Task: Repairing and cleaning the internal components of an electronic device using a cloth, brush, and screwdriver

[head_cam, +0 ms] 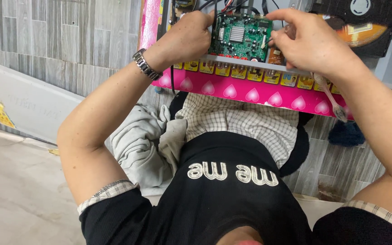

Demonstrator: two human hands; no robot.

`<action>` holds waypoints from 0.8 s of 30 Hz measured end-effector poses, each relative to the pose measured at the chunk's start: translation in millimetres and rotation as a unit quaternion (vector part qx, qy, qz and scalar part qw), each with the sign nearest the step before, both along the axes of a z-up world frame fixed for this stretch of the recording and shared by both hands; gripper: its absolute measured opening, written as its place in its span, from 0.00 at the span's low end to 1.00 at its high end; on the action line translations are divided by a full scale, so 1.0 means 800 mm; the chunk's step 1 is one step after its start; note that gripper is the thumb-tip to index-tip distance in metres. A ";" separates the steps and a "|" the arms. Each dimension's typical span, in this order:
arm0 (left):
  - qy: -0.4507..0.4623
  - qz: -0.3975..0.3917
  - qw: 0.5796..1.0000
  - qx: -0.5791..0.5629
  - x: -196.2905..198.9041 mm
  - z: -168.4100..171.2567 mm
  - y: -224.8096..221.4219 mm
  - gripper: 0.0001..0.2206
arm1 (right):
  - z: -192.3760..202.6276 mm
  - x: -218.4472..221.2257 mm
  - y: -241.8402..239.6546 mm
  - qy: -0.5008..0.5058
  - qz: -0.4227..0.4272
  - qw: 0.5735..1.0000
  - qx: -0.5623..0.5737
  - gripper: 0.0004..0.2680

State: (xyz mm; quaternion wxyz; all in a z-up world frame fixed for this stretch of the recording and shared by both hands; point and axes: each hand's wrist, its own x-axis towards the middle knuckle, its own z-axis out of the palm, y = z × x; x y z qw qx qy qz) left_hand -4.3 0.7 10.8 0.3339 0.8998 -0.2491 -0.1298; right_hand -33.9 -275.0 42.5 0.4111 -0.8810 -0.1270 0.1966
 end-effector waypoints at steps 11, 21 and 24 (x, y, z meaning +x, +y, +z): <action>0.007 0.019 1.000 -0.006 0.000 0.003 -0.005 0.25 | 0.008 -0.001 0.003 -0.092 0.022 0.991 -0.099 0.14; 0.009 0.018 1.000 0.008 0.006 -0.002 -0.006 0.20 | 0.006 0.003 0.005 -0.016 -0.002 0.997 -0.074 0.15; -0.015 0.008 1.000 0.013 0.009 -0.007 -0.005 0.19 | -0.018 0.013 -0.003 -0.077 0.028 0.991 -0.108 0.18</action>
